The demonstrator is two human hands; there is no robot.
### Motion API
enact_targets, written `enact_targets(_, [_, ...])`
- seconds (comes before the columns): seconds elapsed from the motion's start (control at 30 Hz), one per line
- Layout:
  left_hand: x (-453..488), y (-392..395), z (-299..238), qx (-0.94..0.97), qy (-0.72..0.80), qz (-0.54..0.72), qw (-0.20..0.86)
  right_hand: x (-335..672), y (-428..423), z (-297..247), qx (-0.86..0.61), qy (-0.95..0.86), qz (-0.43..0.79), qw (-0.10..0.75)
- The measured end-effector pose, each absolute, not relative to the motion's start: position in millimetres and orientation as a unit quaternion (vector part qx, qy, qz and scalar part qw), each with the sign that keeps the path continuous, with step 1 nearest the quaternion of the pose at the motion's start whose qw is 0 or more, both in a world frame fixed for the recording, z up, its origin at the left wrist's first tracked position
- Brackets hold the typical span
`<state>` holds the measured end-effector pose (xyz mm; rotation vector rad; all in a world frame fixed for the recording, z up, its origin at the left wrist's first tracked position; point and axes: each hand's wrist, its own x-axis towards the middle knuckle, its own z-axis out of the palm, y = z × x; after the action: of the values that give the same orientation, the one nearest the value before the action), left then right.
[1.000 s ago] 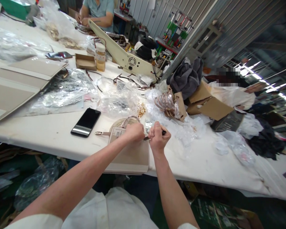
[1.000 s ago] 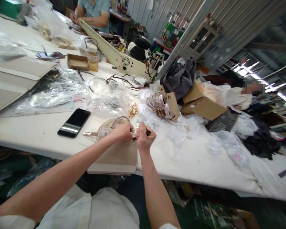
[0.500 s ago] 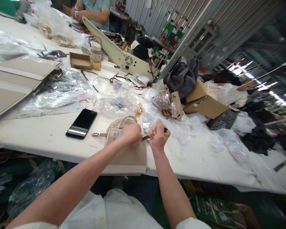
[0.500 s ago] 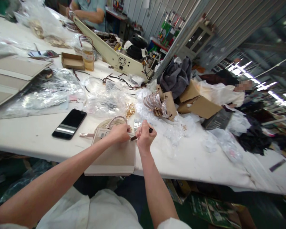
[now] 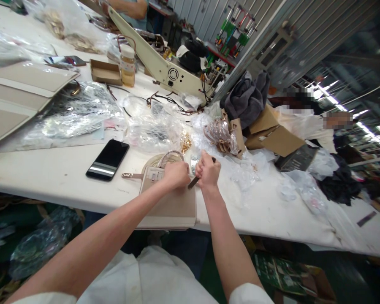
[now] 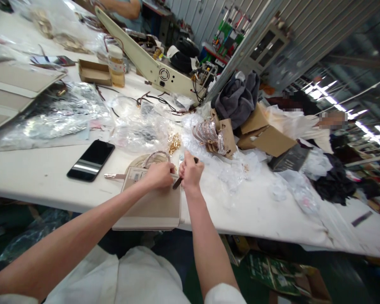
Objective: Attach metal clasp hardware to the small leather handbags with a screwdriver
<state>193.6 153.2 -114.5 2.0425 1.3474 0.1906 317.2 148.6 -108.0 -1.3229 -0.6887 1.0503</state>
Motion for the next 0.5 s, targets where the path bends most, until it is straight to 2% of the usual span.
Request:
enact_targets(0.1, [192.5,152.5,-114.6,0.787,0.514,0.076,0.333,320.9,173.1,-113.2,-0.616,-0.244,0.507,0.552])
enact_targets(0.17, [190.7,152.2,-114.0,0.788,0.511,0.075,0.334,322.7,176.7,-110.9,-0.613,-0.241,0.522,0.542])
enact_targets(0.23, [189.1,152.4,-114.2,0.789,0.509,0.076,0.336,322.7,166.9,-104.5,-0.58,-0.264,0.51,0.578])
enact_targets(0.37, [189.1,154.3,-119.4,0.789,0.506,0.08,0.34,315.9,129.8,-94.3,-0.482,-0.365,0.395,0.692])
enact_targets(0.5, [190.2,155.0,-127.5,0.791,0.501,0.092,0.339,302.9,108.9,-101.7,-0.487,-0.429,0.331,0.685])
